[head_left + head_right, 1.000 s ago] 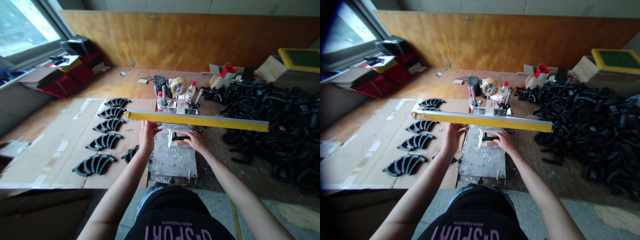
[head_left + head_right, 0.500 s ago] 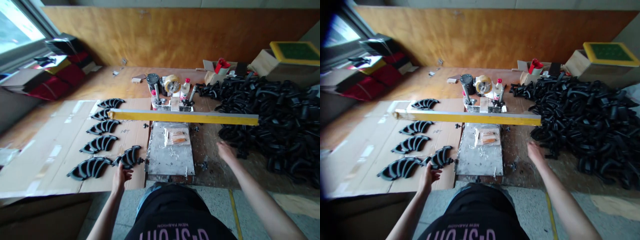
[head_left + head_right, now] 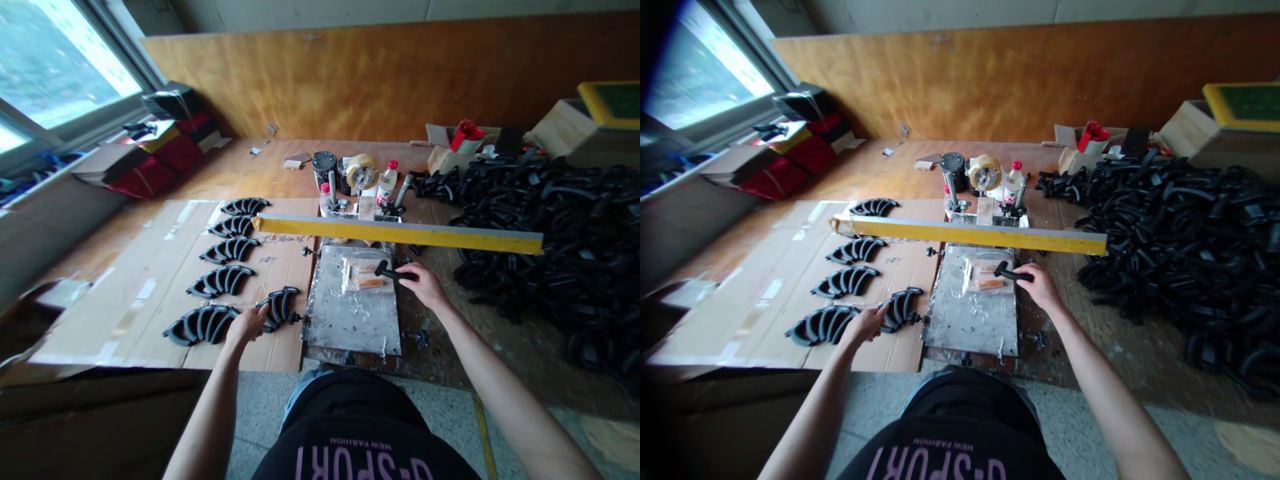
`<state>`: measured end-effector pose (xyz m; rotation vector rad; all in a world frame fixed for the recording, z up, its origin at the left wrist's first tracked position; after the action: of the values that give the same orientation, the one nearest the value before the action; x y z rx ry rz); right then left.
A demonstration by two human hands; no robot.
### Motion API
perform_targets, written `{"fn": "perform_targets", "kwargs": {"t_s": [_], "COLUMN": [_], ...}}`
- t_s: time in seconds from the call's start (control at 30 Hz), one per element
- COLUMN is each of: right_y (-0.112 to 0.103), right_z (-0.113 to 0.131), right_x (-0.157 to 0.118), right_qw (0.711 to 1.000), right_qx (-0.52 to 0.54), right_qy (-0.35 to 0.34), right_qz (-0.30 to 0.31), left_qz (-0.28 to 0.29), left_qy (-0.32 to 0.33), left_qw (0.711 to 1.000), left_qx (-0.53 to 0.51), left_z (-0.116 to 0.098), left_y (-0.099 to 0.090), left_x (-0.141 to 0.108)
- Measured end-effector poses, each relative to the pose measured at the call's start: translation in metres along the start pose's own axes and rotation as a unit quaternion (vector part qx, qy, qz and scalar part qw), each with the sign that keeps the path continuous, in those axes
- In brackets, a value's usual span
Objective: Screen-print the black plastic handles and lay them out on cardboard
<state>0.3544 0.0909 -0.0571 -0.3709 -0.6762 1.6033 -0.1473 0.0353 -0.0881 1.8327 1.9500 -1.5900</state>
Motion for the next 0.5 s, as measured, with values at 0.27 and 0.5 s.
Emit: {"fn": "perform_targets", "kwargs": {"t_s": [0.27,0.5], "right_y": [0.075,0.052], "right_z": [0.036,0.025], "right_x": [0.023,0.012], "right_qw": [0.980,0.978], "right_qx": [-0.135,-0.187], "right_qy": [-0.133,-0.083], "right_qz": [0.061,0.047], "left_qz": [-0.058,0.032], "left_qy": [0.366,0.420], "left_qw": [0.896,0.815], "left_qx": [-0.243,-0.397], "left_z": [-0.196,-0.239], "left_y": [-0.013,-0.001], "left_x": [-0.072,-0.116]}}
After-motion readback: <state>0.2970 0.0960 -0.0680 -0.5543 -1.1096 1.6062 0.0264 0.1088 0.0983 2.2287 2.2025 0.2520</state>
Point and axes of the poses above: each hand's wrist, its own x-axis towards the middle knuckle, its own y-axis out of the palm, z = x × y, the point moved 4 cm from there along x, towards the middle knuckle, and after that the axes turned 5 degrees about z, right-handed, at the moved point
